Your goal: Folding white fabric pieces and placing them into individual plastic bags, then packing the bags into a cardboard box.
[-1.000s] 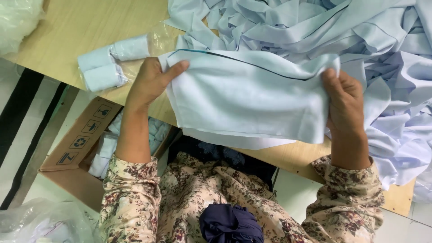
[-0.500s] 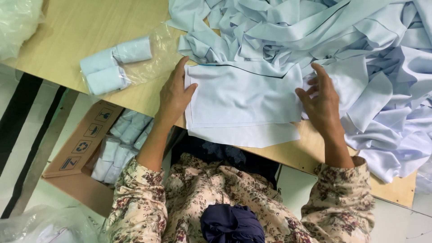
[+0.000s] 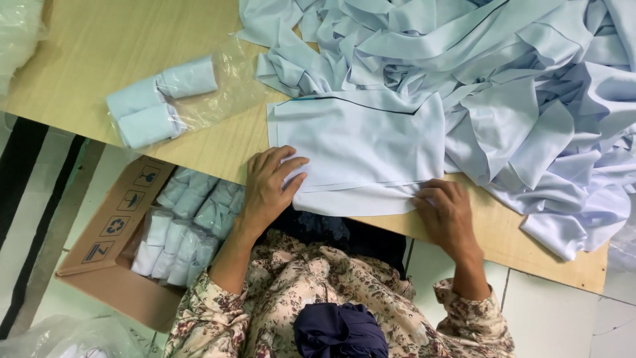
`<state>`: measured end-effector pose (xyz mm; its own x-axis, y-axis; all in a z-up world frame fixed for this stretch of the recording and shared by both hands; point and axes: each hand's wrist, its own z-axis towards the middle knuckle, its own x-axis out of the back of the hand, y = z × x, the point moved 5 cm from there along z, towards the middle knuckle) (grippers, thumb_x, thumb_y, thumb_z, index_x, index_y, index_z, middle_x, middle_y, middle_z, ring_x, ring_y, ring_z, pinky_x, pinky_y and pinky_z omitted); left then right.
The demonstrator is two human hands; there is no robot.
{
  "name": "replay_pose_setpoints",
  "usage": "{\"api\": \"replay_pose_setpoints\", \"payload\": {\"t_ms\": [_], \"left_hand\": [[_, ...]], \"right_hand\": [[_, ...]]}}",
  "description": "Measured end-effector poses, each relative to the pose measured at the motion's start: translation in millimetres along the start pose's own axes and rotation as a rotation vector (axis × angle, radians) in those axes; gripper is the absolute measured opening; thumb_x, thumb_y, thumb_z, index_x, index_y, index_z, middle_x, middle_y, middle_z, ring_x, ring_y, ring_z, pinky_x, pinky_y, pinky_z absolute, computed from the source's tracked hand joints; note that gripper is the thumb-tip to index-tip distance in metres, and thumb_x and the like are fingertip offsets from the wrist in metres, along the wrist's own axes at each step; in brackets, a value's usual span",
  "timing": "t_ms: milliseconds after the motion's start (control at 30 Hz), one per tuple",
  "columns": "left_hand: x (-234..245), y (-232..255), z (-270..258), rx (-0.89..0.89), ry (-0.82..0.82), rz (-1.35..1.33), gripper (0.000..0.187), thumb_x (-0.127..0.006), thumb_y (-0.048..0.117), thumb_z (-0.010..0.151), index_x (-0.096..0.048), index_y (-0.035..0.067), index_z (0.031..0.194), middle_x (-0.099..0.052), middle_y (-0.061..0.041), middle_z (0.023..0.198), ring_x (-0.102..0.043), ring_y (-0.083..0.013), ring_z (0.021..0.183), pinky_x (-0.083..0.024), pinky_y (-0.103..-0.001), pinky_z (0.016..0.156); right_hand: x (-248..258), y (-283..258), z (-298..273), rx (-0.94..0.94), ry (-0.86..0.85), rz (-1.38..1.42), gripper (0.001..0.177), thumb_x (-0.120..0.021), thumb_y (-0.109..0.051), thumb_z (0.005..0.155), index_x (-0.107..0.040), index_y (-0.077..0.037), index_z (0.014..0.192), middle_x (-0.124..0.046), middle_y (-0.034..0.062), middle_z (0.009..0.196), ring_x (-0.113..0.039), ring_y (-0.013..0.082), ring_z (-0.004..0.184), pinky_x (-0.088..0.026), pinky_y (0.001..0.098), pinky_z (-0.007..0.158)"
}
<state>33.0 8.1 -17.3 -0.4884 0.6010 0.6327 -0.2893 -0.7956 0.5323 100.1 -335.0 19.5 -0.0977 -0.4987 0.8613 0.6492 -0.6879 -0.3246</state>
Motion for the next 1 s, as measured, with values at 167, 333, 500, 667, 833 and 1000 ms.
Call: {"api": "replay_pose_setpoints", "payload": {"t_ms": [167, 333, 500, 667, 833, 1000], "left_hand": [[10, 9, 6, 0.008, -0.06, 0.003, 0.016, -0.074, 0.025, 0.092, -0.076, 0.018, 0.107, -0.064, -0.003, 0.125, -0.057, -0.0222, 0.119, -0.036, -0.044, 0.104], [11, 13, 2, -0.032, -0.125, -0.003, 0.021, -0.079, 0.025, 0.085, -0.077, 0.016, 0.104, -0.063, -0.003, 0.13, -0.051, -0.0225, 0.126, -0.03, -0.046, 0.11], [14, 14, -2, -0.014, -0.222, -0.053, 0.034, -0.079, 0.039, 0.082, -0.075, 0.017, 0.108, -0.061, -0.002, 0.138, -0.046, -0.0255, 0.136, -0.017, -0.055, 0.123], [8, 9, -5, -0.074, -0.139, -0.032, 0.021, -0.077, 0.038, 0.089, -0.077, 0.021, 0.101, -0.065, -0.003, 0.133, -0.052, -0.0277, 0.132, -0.021, -0.056, 0.119], [6, 11, -10, -0.188, 0.016, 0.039, 0.013, -0.074, 0.034, 0.098, -0.076, 0.021, 0.098, -0.069, -0.004, 0.124, -0.06, -0.0292, 0.124, -0.029, -0.059, 0.115], [2, 12, -22, -0.28, 0.126, 0.04, 0.01, -0.071, 0.026, 0.1, -0.076, 0.017, 0.101, -0.074, -0.002, 0.115, -0.068, -0.0245, 0.115, -0.032, -0.057, 0.117]], "right_hand": [[75, 63, -20, -0.12, 0.06, -0.185, 0.013, -0.083, -0.005, 0.092, -0.073, -0.005, 0.102, -0.069, 0.0134, 0.113, -0.063, 0.0326, 0.102, -0.05, 0.0424, 0.09], [158, 157, -72, -0.29, 0.333, -0.779, 0.022, -0.101, -0.006, 0.106, -0.079, -0.006, 0.108, -0.063, 0.0129, 0.114, -0.061, 0.0265, 0.104, -0.054, 0.0372, 0.088], [176, 105, -38, -0.141, 0.62, -0.547, 0.034, -0.079, 0.025, 0.104, -0.065, 0.015, 0.134, -0.072, 0.0306, 0.121, -0.067, 0.0377, 0.095, -0.054, 0.0432, 0.08], [74, 37, 14, -0.101, 0.349, -0.109, 0.037, -0.08, 0.01, 0.096, -0.068, 0.003, 0.13, -0.063, 0.0212, 0.122, -0.059, 0.0373, 0.106, -0.051, 0.0447, 0.086], [20, -9, 46, -0.078, 0.179, -0.055, 0.043, -0.077, -0.012, 0.098, -0.064, -0.009, 0.14, -0.065, 0.0147, 0.115, -0.06, 0.0331, 0.108, -0.046, 0.0454, 0.093], [15, 6, 17, -0.266, 0.027, 0.239, 0.033, -0.064, -0.008, 0.102, -0.069, -0.014, 0.134, -0.062, 0.0073, 0.087, -0.06, 0.025, 0.086, -0.049, 0.0407, 0.088]]}}
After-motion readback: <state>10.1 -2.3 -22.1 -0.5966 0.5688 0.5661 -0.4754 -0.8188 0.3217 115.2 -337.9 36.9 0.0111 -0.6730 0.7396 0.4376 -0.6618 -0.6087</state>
